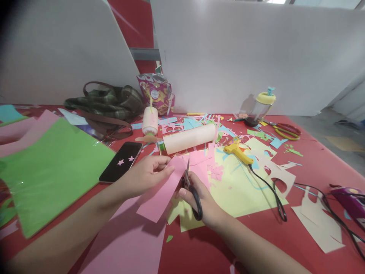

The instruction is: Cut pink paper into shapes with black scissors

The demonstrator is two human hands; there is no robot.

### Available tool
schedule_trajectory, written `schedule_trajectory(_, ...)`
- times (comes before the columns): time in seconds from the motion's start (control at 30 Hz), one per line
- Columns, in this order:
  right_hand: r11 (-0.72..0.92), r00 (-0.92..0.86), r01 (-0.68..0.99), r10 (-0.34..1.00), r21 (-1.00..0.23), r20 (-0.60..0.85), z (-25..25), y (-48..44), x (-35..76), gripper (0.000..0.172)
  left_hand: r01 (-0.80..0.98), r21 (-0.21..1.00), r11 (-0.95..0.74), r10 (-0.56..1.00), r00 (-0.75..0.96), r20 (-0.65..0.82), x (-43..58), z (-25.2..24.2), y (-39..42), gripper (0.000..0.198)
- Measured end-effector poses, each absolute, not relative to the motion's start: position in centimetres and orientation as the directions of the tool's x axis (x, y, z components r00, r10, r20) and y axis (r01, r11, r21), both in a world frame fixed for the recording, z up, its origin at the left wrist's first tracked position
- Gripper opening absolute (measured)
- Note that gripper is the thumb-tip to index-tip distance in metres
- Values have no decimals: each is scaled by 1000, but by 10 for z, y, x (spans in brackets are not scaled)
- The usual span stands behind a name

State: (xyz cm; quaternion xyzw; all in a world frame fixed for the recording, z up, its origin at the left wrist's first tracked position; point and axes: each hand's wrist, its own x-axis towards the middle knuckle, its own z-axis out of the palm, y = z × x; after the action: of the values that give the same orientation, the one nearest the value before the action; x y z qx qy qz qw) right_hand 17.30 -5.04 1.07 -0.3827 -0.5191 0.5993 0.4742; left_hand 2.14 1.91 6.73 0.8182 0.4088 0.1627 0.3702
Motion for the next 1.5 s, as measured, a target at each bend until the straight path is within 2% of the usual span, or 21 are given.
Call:
schedule_trajectory(0.33,-11,-239,-163,971,-987,29,9,-51,174,24,552,737,-392,795,606,-31,23,66,17,25)
schedule_trajectory(0.6,22,-177,-78,984,-997,36,8,-52,175,20,502,803,-321,811,584,-41,27,62,16,26)
schedule_trajectory(0.87,61,-213,-64,974,-996,73,8,-50,175,21,475,840,-261,818,571,-68,28,57,15,26)
schedule_trajectory(1.5,-58,-208,-103,978,-993,-36,15,-52,171,30,512,779,-362,805,593,-16,23,55,21,24)
